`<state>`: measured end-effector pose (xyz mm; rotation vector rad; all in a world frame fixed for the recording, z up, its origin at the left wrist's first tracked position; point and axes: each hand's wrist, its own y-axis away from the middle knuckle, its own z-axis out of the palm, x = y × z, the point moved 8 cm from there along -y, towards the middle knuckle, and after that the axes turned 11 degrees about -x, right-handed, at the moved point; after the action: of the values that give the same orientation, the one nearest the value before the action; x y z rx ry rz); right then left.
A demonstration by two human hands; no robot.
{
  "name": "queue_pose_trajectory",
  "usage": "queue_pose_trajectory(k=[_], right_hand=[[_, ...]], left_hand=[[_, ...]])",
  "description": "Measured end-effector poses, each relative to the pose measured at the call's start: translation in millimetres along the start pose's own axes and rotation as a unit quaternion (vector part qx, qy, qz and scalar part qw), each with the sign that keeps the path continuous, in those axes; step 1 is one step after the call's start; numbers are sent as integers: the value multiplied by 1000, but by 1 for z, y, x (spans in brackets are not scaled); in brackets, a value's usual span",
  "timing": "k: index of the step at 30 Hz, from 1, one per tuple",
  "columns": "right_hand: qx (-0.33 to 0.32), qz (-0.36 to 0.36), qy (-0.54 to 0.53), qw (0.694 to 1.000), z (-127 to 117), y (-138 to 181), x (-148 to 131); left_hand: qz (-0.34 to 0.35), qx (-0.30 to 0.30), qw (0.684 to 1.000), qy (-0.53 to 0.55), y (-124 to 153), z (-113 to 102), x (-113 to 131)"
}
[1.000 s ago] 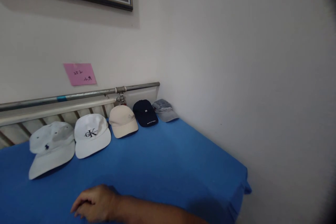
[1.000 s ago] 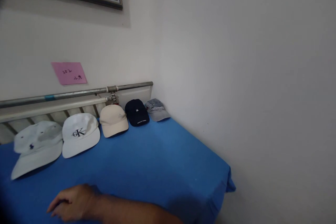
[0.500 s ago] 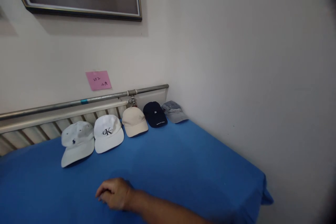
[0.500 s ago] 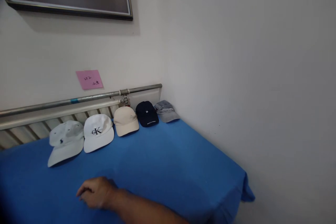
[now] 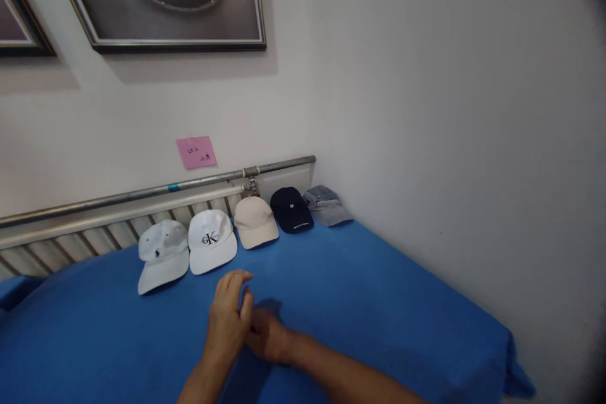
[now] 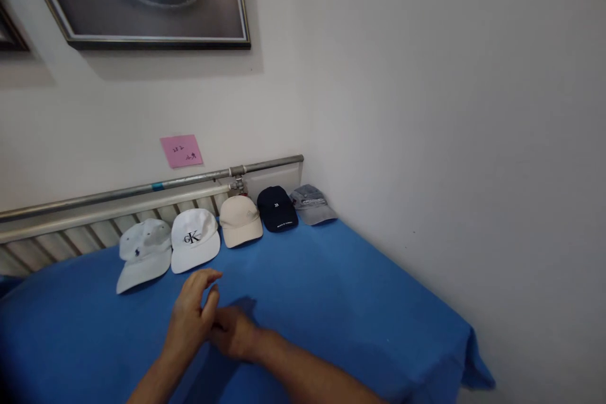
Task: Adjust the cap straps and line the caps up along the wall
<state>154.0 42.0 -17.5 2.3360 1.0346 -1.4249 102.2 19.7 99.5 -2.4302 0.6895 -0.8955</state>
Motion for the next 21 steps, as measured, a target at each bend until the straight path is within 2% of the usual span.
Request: queue_pose_trajectory(k=[2, 4, 8, 11, 14, 17, 21], right_hand=[[52, 24, -32, 998, -28, 10, 14], [93, 44, -45, 994, -56, 19, 28], [171, 84, -66, 979, -105, 25, 52], [213, 109, -74, 968, -125, 20, 66], [238, 128, -76, 960, -134, 11, 75], [255, 140, -76, 954, -138, 6, 79], [263, 137, -64, 953, -138, 5, 77]], left_hand=[[-87, -39, 995, 22, -2, 20, -48], [-159, -42, 986, 40, 3, 30, -87], [-244, -9, 968, 50, 15, 34, -135], [-282, 15, 956, 74, 21, 36, -155], [-307, 27, 946, 100, 23, 36, -168], [-323, 32, 938, 118, 23, 33, -172], [-329, 11, 930, 163, 26, 32, -169]])
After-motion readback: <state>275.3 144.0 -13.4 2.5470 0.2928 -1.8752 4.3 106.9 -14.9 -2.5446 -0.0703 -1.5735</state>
